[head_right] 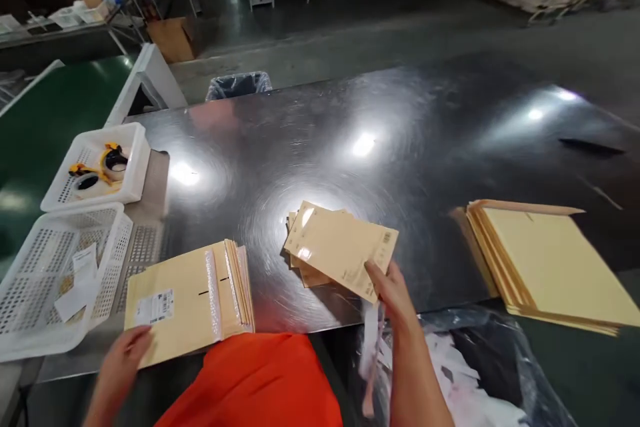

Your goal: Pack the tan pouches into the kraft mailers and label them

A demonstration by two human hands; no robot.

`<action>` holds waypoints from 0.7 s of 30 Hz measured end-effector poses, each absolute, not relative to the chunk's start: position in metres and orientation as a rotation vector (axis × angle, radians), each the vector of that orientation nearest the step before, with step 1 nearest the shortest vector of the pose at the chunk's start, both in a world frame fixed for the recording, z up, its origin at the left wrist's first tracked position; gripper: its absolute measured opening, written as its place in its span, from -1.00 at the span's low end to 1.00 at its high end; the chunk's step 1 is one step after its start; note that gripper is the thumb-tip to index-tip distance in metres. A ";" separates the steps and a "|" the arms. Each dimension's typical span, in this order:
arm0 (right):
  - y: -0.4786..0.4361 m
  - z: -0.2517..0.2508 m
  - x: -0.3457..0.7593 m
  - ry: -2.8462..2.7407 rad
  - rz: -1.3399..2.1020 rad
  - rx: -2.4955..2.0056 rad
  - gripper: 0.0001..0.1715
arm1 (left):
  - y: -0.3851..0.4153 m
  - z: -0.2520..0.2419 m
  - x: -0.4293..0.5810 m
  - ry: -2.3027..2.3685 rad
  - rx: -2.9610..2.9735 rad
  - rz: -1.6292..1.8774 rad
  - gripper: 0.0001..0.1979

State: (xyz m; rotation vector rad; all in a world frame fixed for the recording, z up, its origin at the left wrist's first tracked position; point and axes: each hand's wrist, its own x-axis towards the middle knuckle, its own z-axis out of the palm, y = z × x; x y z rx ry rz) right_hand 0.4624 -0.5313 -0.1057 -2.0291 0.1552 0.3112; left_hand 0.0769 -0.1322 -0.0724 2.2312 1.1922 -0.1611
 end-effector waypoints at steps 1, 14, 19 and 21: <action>-0.522 -0.104 0.453 0.088 0.365 -1.879 -0.40 | -0.138 -0.084 0.095 1.071 2.289 -0.223 -0.74; -0.360 -0.148 0.365 -0.357 0.869 -1.392 -0.19 | -0.136 -0.113 0.176 0.390 2.643 -0.579 -0.75; -0.395 -0.152 0.380 -0.327 1.292 -1.242 -0.25 | -0.158 -0.118 0.185 0.286 2.627 -0.565 -0.79; -0.392 -0.152 0.382 -0.320 1.335 -1.206 -0.25 | -0.165 -0.118 0.191 0.203 2.601 -0.550 -0.83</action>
